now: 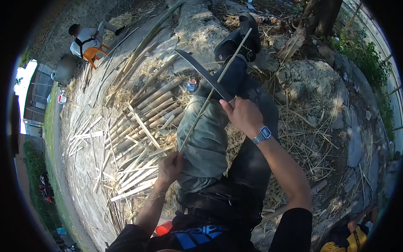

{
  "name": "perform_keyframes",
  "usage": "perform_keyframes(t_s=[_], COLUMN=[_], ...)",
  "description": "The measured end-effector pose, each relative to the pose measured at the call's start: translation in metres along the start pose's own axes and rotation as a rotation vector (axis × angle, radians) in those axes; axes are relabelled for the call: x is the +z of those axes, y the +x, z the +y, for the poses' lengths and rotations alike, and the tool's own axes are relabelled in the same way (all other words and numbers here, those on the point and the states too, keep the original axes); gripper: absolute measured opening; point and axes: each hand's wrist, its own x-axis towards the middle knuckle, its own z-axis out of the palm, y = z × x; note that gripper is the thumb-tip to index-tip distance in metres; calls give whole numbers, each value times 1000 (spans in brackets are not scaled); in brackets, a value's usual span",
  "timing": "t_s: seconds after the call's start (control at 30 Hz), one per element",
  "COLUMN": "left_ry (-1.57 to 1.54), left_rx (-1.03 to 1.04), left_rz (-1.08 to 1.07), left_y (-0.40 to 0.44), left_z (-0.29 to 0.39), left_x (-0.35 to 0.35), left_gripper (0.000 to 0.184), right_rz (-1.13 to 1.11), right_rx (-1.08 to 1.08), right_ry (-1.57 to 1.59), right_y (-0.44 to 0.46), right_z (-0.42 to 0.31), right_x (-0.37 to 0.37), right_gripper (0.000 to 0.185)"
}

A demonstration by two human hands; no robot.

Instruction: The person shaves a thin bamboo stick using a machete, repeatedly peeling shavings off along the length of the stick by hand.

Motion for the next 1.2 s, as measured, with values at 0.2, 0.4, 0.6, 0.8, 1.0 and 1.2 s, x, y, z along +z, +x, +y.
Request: perform_keyframes(t_s=[0.2, 0.4, 0.6, 0.8, 1.0, 1.2], left_ry=[-64, -104, -71, -59, 22, 145], left_rx=[-73, -153, -78, -82, 26, 32], left_rz=[-29, -112, -68, -63, -37, -107], left_y=[16, 10, 10, -18, -6, -66], left_z=[4, 5, 3, -15, -22, -58], left_x=[4, -7, -8, -26, -30, -62], left_gripper=[24, 25, 23, 18, 21, 19], right_rz=[-228, -129, -235, 40, -221, 111], right_rx=[-309, -51, -353, 15, -339, 1], right_ry=[-9, 105, 66, 105, 55, 70], right_y=[-61, -1, -62, 9, -72, 4], right_z=[-31, -1, -28, 30, -18, 51], right_x=[-3, -9, -7, -15, 0, -11], right_gripper=[58, 65, 59, 64, 60, 66])
